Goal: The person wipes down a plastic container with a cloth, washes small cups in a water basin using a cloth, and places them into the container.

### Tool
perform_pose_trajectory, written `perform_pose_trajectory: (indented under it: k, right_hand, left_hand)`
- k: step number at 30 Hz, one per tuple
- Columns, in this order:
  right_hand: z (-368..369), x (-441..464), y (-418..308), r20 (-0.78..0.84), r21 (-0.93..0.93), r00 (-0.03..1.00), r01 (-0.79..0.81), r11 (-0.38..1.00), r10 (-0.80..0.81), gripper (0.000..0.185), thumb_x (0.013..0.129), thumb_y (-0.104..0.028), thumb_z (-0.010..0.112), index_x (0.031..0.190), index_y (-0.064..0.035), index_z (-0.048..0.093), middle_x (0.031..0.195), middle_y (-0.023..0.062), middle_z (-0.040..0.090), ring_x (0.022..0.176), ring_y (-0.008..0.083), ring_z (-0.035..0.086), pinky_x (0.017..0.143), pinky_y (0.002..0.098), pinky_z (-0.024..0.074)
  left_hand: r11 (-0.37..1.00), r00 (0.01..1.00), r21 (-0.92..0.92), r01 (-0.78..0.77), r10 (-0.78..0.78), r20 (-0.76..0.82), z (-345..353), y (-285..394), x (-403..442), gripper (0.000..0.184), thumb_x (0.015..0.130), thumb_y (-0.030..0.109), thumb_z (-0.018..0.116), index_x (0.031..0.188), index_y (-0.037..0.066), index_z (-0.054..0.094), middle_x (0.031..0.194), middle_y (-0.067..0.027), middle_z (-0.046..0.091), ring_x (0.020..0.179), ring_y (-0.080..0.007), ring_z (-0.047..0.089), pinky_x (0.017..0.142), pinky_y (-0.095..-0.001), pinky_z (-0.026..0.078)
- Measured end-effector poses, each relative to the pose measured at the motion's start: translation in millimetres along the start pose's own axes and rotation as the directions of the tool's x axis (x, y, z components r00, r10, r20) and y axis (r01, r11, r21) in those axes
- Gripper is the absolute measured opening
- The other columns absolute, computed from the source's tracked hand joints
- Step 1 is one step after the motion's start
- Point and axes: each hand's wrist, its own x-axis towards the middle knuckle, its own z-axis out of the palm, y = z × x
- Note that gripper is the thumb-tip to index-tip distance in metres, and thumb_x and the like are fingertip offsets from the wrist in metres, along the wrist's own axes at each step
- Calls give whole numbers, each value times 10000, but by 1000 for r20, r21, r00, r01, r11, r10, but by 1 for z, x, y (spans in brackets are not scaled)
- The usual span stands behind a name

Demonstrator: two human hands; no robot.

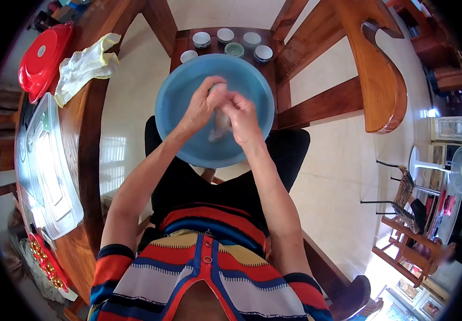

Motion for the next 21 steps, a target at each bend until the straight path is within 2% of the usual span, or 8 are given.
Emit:
perform_pose_trajectory:
  k: [5, 7, 9, 13, 17, 19, 20, 21]
  right_hand:
    - [-4, 1, 11, 192, -644, 946, 322, 694, -262, 100, 800, -26, 561, 889, -15, 605, 817, 53, 609, 703, 191, 561, 641, 290, 445]
    - [-5, 5, 9, 575, -740, 670, 670, 50, -468, 158, 712, 11, 549, 861, -21, 593, 837, 81, 574, 749, 273, 529, 680, 355, 440]
    - [-4, 7, 4, 615, -710, 613, 704, -9, -495, 162, 694, 17, 540, 842, -26, 588, 847, 86, 566, 771, 287, 514, 697, 368, 434]
    - [3, 9, 5, 681, -660, 527, 742, -115, -508, 149, 680, 6, 539, 816, -36, 581, 870, 101, 561, 802, 295, 505, 724, 385, 427]
    - [-3, 12, 21, 626, -747, 678, 663, -46, -384, 150, 679, 0, 554, 822, -32, 585, 850, 107, 564, 770, 315, 511, 694, 398, 430]
    - [0, 12, 26, 342, -819, 894, 435, 375, -289, 172, 703, 6, 577, 866, -38, 605, 816, 79, 585, 733, 257, 551, 659, 348, 444]
    - [1, 14, 28, 342, -818, 894, 434, 376, -288, 172, 703, 6, 577, 866, -38, 605, 816, 79, 585, 733, 257, 551, 659, 348, 444]
    - [2, 16, 28, 151, -688, 967, 253, 680, -207, 149, 737, -6, 585, 880, -37, 611, 814, 60, 599, 743, 207, 565, 658, 308, 447]
  left_hand:
    - [961, 966, -95, 259, -259, 13, -8, 2, 2, 364, 900, 361, 489, 1049, 30, 524, 842, -80, 553, 707, -164, 528, 597, -297, 449]
    - [892, 902, -133, 432, -426, 73, -13, 7, 3, 362, 912, 392, 465, 1062, 68, 524, 810, -46, 542, 674, -151, 520, 557, -280, 438]
    - [567, 663, -396, 723, -730, 166, -16, 10, 3, 375, 897, 454, 453, 1007, 100, 509, 783, -43, 527, 613, -165, 508, 476, -288, 403]
    - [443, 565, -372, 816, -748, 349, -25, 13, 0, 367, 891, 471, 449, 969, 114, 487, 769, -46, 521, 606, -173, 509, 471, -284, 390]
    - [624, 677, -304, 720, -728, 108, -20, 6, -1, 378, 894, 472, 449, 970, 106, 508, 796, -52, 515, 638, -164, 496, 468, -293, 382]
    - [729, 756, -221, 647, -650, 69, -20, -4, 0, 366, 900, 456, 452, 965, 102, 516, 809, -53, 512, 653, -157, 491, 473, -300, 390]
    - [827, 832, -97, 554, -551, 57, -20, -9, 0, 359, 903, 407, 456, 986, 65, 526, 853, -101, 535, 725, -185, 523, 539, -328, 419]
    - [897, 895, 32, 441, -442, 61, -19, -16, 0, 354, 906, 358, 460, 1008, 28, 537, 897, -149, 559, 796, -213, 555, 605, -356, 449]
